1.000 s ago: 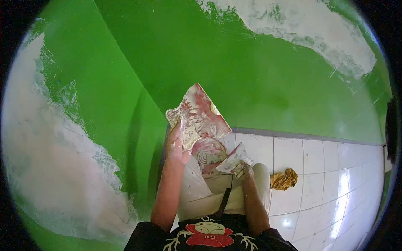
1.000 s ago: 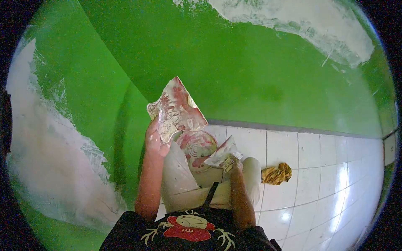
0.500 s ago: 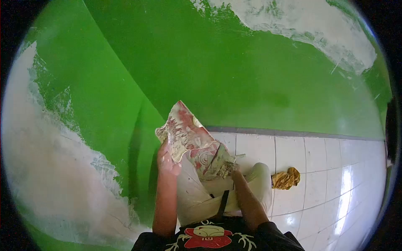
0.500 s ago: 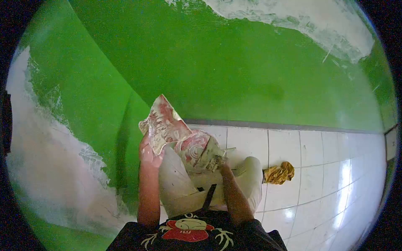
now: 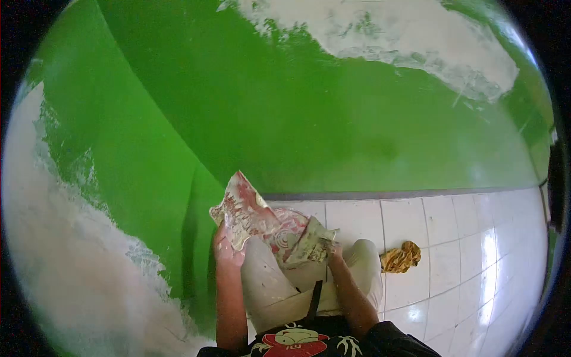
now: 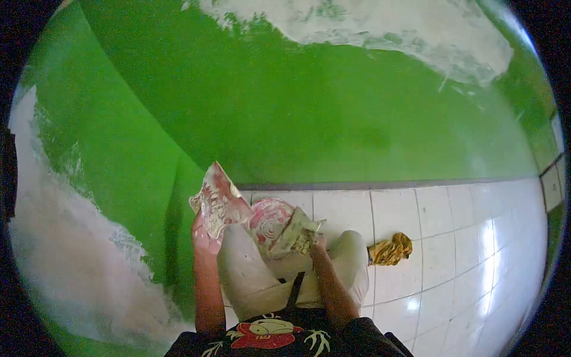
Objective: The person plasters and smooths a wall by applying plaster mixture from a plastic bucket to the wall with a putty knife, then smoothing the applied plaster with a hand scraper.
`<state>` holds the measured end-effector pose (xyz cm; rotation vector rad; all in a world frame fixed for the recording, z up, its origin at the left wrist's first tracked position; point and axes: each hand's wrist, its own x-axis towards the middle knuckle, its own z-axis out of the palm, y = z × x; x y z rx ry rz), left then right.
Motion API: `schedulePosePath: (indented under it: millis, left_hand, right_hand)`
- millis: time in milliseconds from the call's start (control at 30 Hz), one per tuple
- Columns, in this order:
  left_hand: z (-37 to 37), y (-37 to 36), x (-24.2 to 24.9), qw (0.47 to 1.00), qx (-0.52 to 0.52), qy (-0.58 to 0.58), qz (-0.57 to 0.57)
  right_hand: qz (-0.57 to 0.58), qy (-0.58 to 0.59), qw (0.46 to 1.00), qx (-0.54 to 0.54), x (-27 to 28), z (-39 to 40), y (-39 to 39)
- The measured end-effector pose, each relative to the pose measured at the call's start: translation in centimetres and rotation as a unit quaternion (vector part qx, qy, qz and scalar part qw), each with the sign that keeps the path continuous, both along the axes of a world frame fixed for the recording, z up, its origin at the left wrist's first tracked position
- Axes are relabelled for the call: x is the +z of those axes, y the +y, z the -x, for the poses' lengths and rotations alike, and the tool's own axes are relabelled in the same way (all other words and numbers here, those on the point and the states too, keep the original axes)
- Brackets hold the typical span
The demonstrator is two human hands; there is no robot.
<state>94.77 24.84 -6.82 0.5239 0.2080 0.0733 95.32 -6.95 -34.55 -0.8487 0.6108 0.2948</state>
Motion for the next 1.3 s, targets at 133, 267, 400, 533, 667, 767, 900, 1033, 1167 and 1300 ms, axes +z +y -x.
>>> schedulePosePath:
  millis: [133,267,400,533,667,767,900,1033,1167,1300]
  left_hand:
    - [-0.2,-0.6,-0.7,0.994,0.030,0.103,0.012]
    - [-0.2,-2.7,-0.9,0.995,0.008,0.100,-0.004]
    - [-0.1,-3.6,0.4,0.999,-0.011,0.021,0.028]
    - [0.9,-2.9,-0.1,1.000,-0.007,0.012,-0.008]
    - [0.2,-2.9,0.9,0.999,-0.024,0.011,0.040]
    - [0.8,-2.7,2.7,0.999,-0.029,0.007,-0.023]
    - [1.0,-2.1,0.8,0.998,0.008,0.052,-0.025]
    - [1.7,-0.2,0.9,0.999,0.029,0.038,-0.003]
    - [2.3,1.4,2.1,0.998,0.051,0.028,0.008]
    - [3.5,2.4,2.9,0.997,0.065,-0.028,0.010]
  right_hand:
    - [0.007,-0.028,0.999,-0.041,14.7,-2.1,4.0]
    - [0.103,-0.270,0.953,0.088,16.4,-3.7,6.5]
    - [0.293,-0.332,0.890,0.110,24.0,-1.8,9.9]
    - [0.454,-0.394,0.775,0.197,23.8,-0.3,11.3]
    - [0.092,-0.367,0.918,0.123,25.8,0.7,11.7]
    - [0.129,-0.416,0.882,0.179,21.5,-0.8,10.6]
    - [0.076,-0.367,0.890,0.259,22.6,-1.1,9.2]
    - [0.155,-0.315,0.869,0.348,19.0,-0.9,6.9]
    - [0.124,-0.321,0.863,0.370,19.9,0.1,8.4]
    - [0.080,-0.317,0.872,0.364,21.0,0.3,9.2]
